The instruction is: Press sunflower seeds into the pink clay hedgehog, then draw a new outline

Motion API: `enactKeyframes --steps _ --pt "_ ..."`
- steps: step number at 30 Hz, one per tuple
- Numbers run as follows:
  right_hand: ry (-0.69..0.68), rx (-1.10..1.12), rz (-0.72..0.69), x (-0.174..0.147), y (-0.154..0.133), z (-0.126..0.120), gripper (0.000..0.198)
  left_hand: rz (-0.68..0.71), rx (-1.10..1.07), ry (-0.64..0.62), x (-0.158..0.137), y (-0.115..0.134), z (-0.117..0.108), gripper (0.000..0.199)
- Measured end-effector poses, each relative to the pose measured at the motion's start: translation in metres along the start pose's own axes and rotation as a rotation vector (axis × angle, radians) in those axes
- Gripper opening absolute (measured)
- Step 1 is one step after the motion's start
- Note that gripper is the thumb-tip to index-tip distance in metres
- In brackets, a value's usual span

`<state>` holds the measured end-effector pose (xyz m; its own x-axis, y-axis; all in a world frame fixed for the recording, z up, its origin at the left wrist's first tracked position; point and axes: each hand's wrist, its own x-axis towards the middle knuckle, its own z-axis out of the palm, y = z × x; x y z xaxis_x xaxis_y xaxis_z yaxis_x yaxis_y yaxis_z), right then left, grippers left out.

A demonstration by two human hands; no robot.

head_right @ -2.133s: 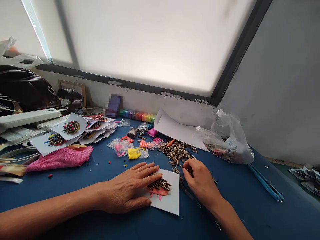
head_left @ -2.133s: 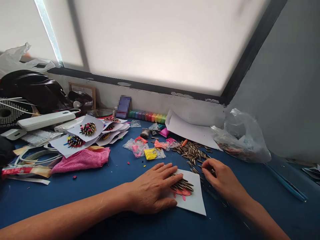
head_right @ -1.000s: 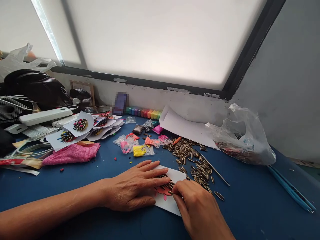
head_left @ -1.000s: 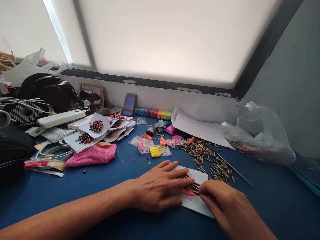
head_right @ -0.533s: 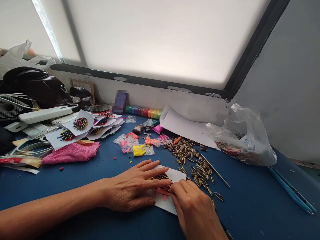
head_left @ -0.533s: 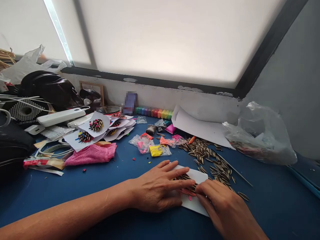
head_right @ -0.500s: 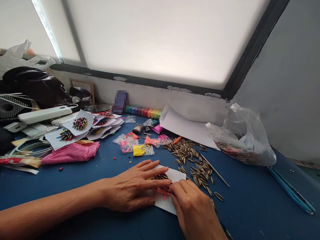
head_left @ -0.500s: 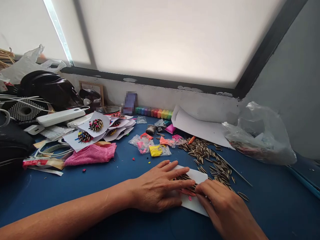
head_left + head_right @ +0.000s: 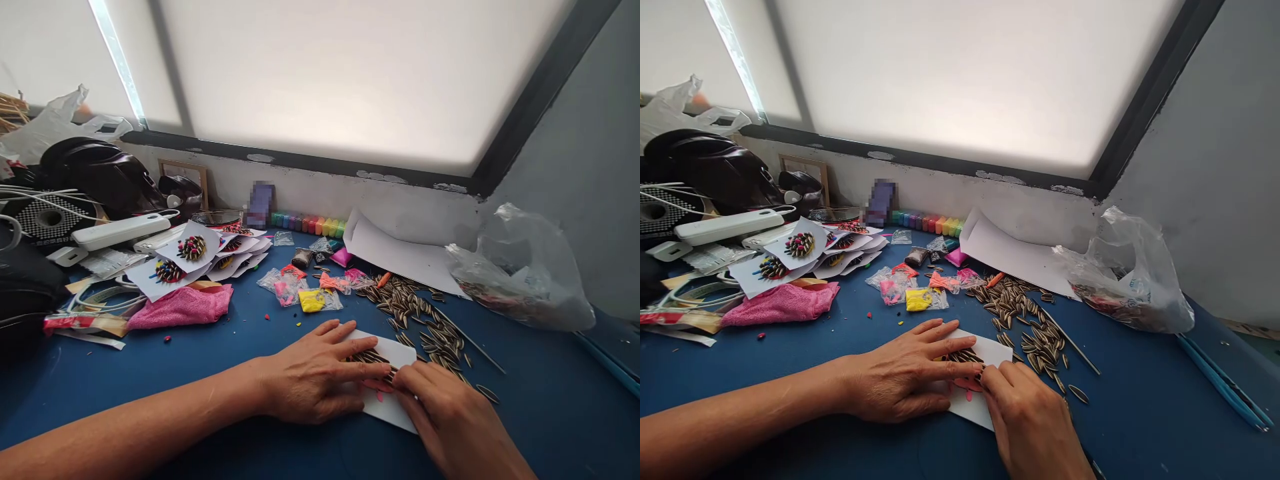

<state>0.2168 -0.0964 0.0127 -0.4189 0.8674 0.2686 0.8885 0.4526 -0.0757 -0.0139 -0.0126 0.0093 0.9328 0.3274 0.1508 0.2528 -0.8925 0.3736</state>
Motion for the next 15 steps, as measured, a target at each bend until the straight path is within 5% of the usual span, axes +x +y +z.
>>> enactKeyframes --steps 15 --pt "-0.001 -0.078 -0.058 -0.0007 0.0022 0.0053 0.021 0.018 0.021 0.029 -0.0009 -0.0025 0.0038 0.051"
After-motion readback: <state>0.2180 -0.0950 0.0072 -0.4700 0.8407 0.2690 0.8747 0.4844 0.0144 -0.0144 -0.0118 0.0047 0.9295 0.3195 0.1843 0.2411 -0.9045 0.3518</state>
